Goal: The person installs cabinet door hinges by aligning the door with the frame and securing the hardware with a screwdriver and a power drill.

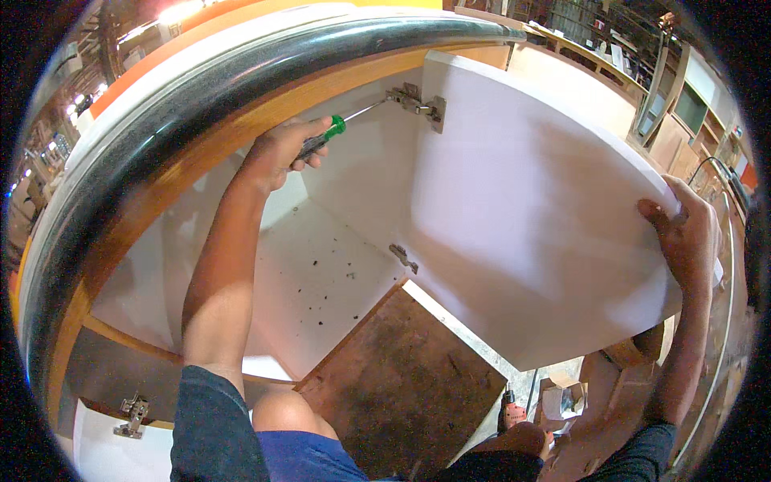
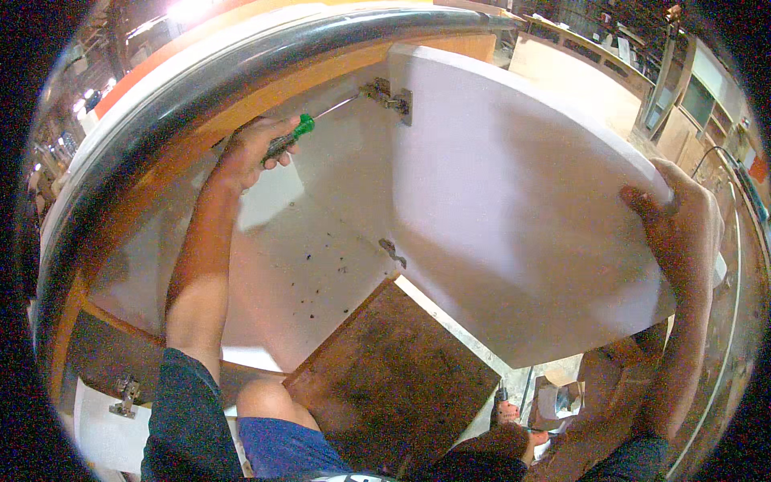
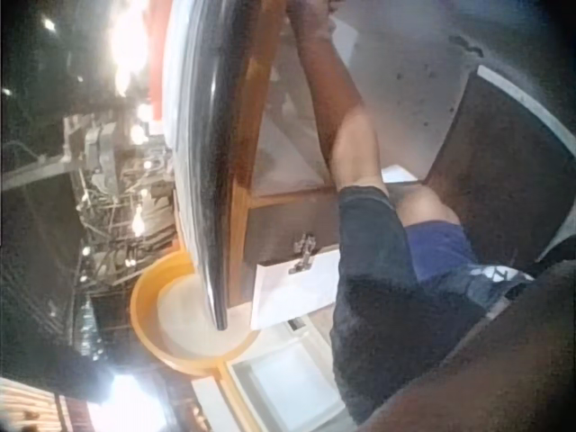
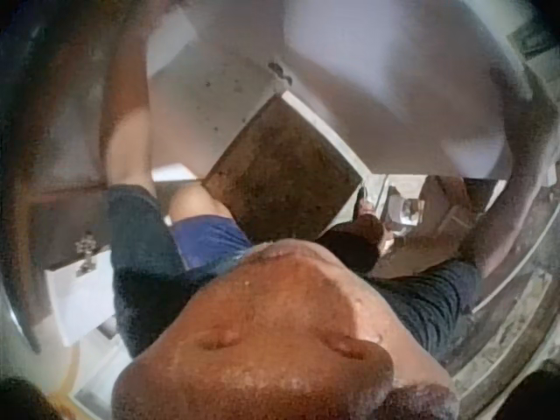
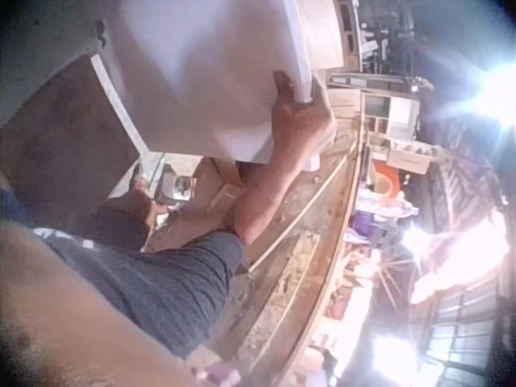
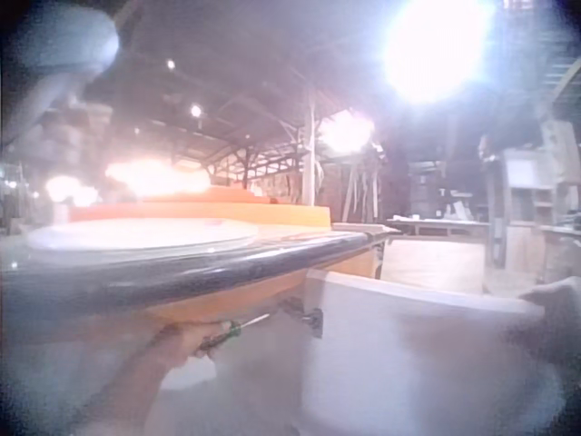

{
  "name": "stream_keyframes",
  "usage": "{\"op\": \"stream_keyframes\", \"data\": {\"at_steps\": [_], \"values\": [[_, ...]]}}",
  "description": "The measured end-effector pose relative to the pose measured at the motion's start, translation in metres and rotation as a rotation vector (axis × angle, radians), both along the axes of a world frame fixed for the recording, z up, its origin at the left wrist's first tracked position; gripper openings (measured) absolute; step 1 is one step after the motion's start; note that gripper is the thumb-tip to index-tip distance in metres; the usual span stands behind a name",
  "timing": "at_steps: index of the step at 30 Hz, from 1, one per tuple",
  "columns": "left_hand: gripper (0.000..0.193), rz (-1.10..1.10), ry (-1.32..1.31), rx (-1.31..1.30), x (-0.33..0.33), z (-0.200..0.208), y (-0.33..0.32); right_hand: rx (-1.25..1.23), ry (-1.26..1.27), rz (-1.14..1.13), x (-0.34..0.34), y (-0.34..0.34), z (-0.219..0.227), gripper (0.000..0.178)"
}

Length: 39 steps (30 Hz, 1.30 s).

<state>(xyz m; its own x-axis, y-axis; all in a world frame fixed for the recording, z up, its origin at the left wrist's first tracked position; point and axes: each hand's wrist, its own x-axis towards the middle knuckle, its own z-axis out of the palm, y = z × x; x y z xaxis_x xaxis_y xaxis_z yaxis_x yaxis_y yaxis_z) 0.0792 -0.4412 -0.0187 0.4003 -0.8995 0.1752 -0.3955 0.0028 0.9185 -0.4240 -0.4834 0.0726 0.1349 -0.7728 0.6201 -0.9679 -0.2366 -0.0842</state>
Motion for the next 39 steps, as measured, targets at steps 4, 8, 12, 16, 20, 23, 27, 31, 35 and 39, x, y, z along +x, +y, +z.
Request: {"op": "stream_keyframes", "data": {"at_steps": [4, 8, 12, 16, 20, 23, 27, 31, 35, 39], "values": [[0.031, -0.012, 0.219, 0.037, 0.003, 0.001, -0.003, -0.027, -0.009, 0.068, -0.003, -0.006, -0.002, 0.049], [0.028, -0.138, 0.411, -0.011, 0.008, 0.002, 0.003, -0.059, 0.038, 0.086, -0.001, -0.006, 0.000, 0.050], [0.027, -0.105, 0.391, 0.147, 0.002, 0.009, -0.004, -0.024, 0.032, 0.016, -0.002, -0.006, 0.001, 0.051], [0.032, 0.189, -0.408, -0.038, 0.001, -0.009, -0.006, -0.061, 0.042, 0.052, -0.008, -0.012, -0.005, 0.052], [0.039, 0.410, -1.408, -0.510, -0.011, -0.027, -0.008, -0.067, 0.057, 0.035, -0.007, -0.011, -0.006, 0.052], [0.029, 0.471, -1.514, -0.508, -0.024, -0.036, -0.009, -0.017, 0.017, 0.053, -0.007, -0.008, -0.002, 0.050], [0.036, 0.523, -1.342, -0.446, -0.026, -0.028, -0.009, -0.060, 0.008, 0.066, -0.003, -0.002, 0.000, 0.049], [0.047, 0.593, -1.063, 0.056, -0.046, -0.008, -0.010, -0.025, 0.016, 0.030, -0.002, -0.002, -0.001, 0.050], [0.052, 0.544, -0.889, 0.021, -0.020, -0.011, -0.020, -0.062, 0.034, 0.009, -0.005, -0.004, -0.003, 0.050], [0.050, 0.493, -0.864, -0.087, -0.011, -0.010, -0.013, -0.032, 0.006, 0.026, 0.003, 0.000, 0.002, 0.051]]}}
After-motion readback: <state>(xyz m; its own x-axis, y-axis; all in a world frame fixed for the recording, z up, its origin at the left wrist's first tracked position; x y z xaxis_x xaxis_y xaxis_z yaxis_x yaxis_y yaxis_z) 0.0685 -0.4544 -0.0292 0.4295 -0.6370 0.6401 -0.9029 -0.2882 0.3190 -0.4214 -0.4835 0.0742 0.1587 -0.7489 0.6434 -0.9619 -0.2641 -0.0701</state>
